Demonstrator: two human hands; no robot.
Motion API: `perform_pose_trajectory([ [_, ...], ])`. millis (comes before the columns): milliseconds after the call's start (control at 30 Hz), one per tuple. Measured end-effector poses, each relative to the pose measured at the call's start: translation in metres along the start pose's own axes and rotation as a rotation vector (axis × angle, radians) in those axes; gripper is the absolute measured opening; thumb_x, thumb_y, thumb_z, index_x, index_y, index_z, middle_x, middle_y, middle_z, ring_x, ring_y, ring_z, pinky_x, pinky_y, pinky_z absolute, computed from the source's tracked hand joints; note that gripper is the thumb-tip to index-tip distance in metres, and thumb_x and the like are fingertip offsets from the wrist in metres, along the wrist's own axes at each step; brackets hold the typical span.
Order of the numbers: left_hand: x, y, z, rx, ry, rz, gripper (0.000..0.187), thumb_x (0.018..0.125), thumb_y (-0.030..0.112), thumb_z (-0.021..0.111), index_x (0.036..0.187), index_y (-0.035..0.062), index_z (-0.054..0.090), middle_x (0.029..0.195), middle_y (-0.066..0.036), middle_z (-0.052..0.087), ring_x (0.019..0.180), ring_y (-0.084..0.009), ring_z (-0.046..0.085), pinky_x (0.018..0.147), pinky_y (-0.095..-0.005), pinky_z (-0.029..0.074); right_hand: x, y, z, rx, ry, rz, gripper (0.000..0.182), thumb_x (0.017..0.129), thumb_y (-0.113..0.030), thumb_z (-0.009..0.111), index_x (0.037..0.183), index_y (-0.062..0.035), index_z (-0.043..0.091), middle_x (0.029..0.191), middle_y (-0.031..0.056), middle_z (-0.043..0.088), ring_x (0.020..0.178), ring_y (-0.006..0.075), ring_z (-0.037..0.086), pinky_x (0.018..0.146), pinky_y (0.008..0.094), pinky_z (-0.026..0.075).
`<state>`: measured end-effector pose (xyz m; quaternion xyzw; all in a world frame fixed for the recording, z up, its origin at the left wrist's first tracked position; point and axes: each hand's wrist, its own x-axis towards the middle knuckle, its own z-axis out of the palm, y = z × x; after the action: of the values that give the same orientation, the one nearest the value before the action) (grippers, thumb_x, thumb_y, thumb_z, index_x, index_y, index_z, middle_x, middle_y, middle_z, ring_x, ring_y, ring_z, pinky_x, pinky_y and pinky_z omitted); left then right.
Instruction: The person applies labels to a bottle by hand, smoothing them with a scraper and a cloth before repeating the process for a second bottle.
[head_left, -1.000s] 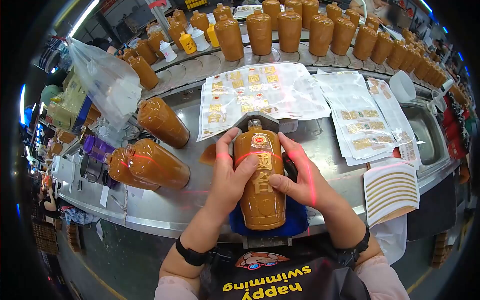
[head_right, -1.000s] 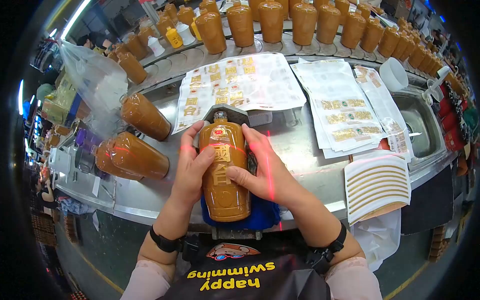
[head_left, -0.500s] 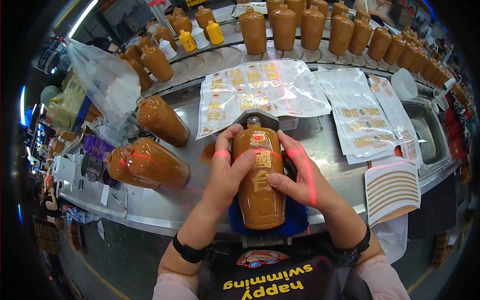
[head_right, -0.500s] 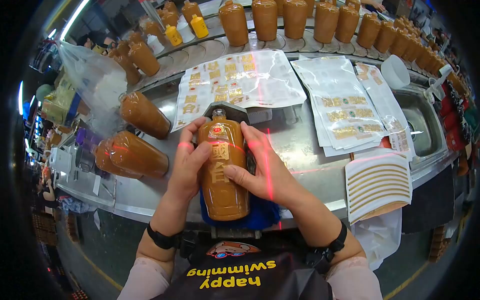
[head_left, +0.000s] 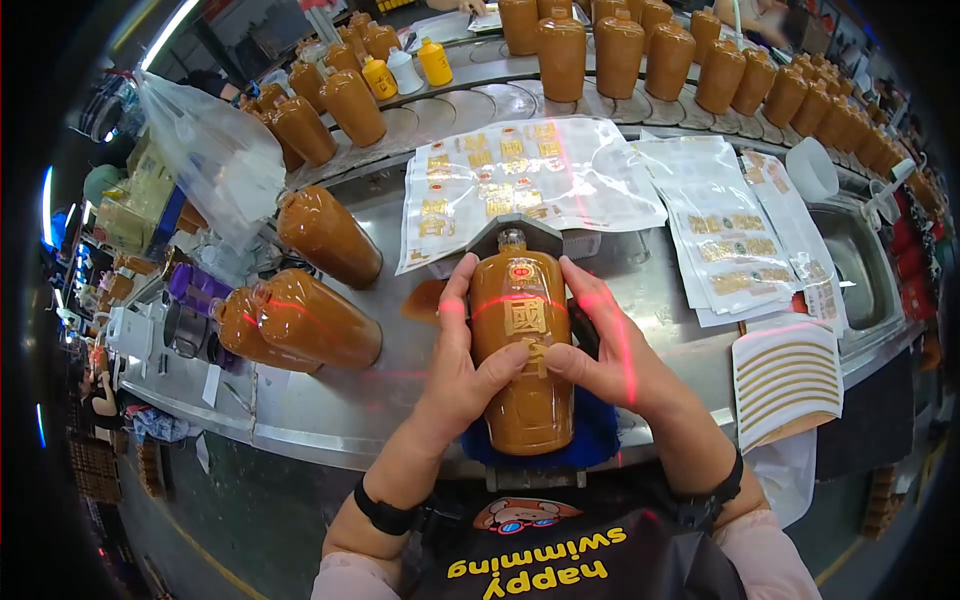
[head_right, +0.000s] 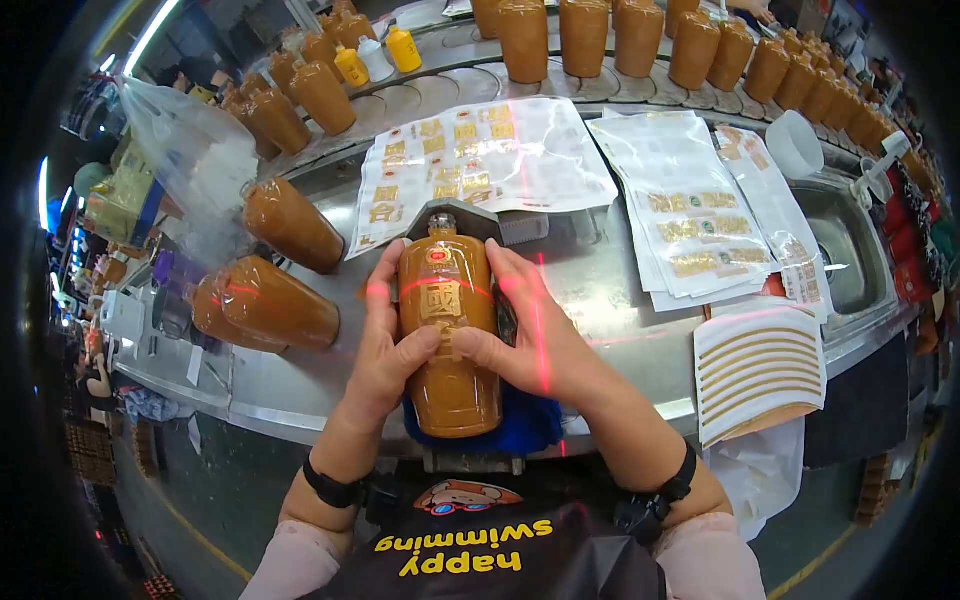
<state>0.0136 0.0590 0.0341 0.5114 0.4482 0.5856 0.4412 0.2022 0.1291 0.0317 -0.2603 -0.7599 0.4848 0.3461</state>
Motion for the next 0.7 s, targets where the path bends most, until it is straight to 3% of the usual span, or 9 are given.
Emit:
perform_pose_trajectory([
  [133,0.018,0.011,-0.007,-0.072,0.084,-0.060,0.065,0.093,0.028,0.064,0.141,-0.0026,0.032,0.130,-0.016,0.049,0.119,-0.0190,0.049,0.099,-0.0323,0.042,0.000,0.004,0.005,-0.019,0.028,0.008,0.098,0.084,-0.044,0.072,0.146,0.0118,0.022,0.147,0.0316,0.029,0.140,0.0399,0.031,0.114,0.0432,0.027],
  [167,0.025,0.019,-0.001,-0.082,0.153,-0.055,0.044,0.094,0.025,0.062,0.125,-0.0027,0.047,0.115,-0.011,0.057,0.107,-0.0145,0.053,0.093,-0.0293,0.044,0.000,0.004,0.006,-0.012,0.030,0.009,0.098,0.083,-0.044,0.072,0.146,0.0119,0.022,0.148,0.0321,0.028,0.140,0.0406,0.031,0.115,0.0431,0.027],
  [300,0.045,0.015,-0.005,0.164,0.119,-0.050,0.027,0.093,0.019,0.061,0.113,0.0022,0.053,0.107,-0.005,0.056,0.098,-0.0100,0.052,0.088,-0.0246,0.043,0.000,0.001,0.006,-0.017,0.034,0.018,0.099,0.083,-0.044,0.073,0.146,0.0122,0.022,0.148,0.0327,0.027,0.140,0.0402,0.030,0.115,0.0427,0.027],
  [600,0.049,0.006,-0.009,0.265,0.123,-0.061,0.025,0.093,0.017,0.062,0.112,0.0033,0.052,0.105,-0.004,0.054,0.094,-0.0086,0.052,0.084,-0.0227,0.044,0.000,0.000,0.007,-0.040,0.035,0.039,0.100,0.082,-0.045,0.072,0.146,0.0123,0.021,0.148,0.0327,0.028,0.140,0.0407,0.031,0.114,0.0431,0.028],
  [700,0.044,0.010,-0.001,0.034,0.230,0.008,0.027,0.090,0.022,0.064,0.106,0.0016,0.057,0.102,-0.009,0.059,0.099,-0.0188,0.054,0.086,-0.0321,0.046,0.000,0.001,0.008,-0.042,0.036,0.039,0.100,0.083,-0.045,0.072,0.147,0.0117,0.021,0.148,0.0326,0.028,0.139,0.0409,0.031,0.114,0.0433,0.028],
])
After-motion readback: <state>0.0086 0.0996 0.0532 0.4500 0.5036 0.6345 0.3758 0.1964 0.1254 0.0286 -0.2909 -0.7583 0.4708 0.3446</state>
